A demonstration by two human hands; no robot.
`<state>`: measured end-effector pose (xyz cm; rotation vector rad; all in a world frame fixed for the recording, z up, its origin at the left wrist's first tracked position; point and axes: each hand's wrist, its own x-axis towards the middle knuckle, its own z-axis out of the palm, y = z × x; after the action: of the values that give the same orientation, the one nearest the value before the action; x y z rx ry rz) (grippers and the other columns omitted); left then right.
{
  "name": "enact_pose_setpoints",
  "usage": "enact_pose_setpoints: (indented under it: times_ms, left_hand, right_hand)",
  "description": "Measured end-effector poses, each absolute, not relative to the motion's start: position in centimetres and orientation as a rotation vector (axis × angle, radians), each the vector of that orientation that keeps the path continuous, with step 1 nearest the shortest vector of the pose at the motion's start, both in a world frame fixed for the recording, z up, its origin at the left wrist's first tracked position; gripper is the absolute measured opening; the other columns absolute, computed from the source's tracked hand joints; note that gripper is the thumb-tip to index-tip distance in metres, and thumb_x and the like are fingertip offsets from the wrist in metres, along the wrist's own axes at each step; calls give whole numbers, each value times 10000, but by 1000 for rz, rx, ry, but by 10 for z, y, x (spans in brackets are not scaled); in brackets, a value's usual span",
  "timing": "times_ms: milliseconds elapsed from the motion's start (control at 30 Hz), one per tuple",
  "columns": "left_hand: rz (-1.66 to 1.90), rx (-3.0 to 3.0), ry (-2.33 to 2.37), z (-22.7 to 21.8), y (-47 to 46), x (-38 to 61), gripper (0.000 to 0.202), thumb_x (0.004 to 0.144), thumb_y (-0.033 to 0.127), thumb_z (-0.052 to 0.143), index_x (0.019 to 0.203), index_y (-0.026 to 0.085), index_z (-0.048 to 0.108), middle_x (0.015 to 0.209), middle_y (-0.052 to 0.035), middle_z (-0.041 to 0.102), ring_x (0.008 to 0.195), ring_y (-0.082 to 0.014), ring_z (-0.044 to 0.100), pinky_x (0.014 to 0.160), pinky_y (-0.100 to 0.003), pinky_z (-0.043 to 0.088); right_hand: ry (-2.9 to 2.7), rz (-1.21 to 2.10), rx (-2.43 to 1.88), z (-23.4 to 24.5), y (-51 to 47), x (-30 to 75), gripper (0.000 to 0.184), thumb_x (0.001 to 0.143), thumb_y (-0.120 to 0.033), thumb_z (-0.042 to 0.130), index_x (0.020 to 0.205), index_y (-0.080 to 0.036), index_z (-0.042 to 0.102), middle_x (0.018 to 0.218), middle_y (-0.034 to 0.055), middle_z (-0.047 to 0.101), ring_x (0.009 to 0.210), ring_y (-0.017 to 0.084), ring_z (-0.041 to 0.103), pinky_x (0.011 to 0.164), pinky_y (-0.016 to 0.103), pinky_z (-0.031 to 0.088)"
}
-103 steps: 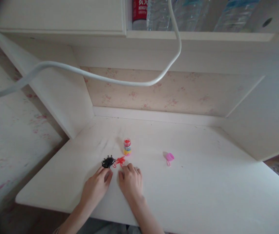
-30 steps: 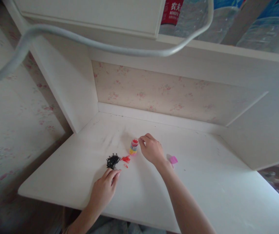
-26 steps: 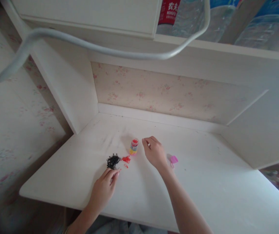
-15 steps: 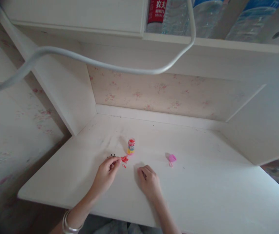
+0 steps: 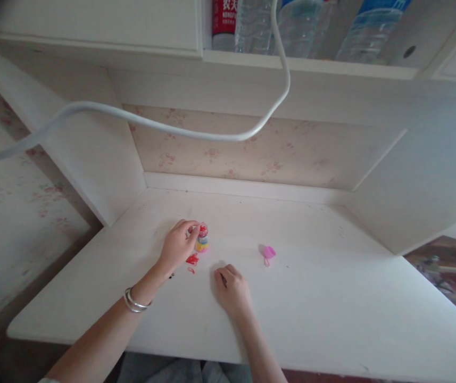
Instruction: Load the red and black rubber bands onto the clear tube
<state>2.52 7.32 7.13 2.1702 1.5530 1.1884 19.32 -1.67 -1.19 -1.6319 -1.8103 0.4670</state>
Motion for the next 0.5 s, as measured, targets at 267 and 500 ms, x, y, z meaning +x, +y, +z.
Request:
enact_pose_setpoints:
  times_ms: [267, 500]
  left_hand:
    - [1210, 2176, 1495, 74, 71, 15, 215, 891, 258, 446, 974, 199, 635, 949, -32, 638, 763, -121, 584, 729, -236, 457]
    - [1173, 2106, 1565, 68, 49, -9, 200, 879, 239, 449, 972, 202, 622, 899, -12, 624, 635, -98, 538, 674, -235, 433]
  right_hand:
    - [-1816, 467, -1607, -17, -13, 195, 346, 934, -331, 375, 810, -200, 670, 791, 24, 610, 703, 117, 572, 661, 197, 387]
    - [-1867, 414, -1650, -17, -15, 194, 335, 940, -314, 368, 839, -219, 672, 817, 21, 623, 741, 124, 581, 688, 205, 391]
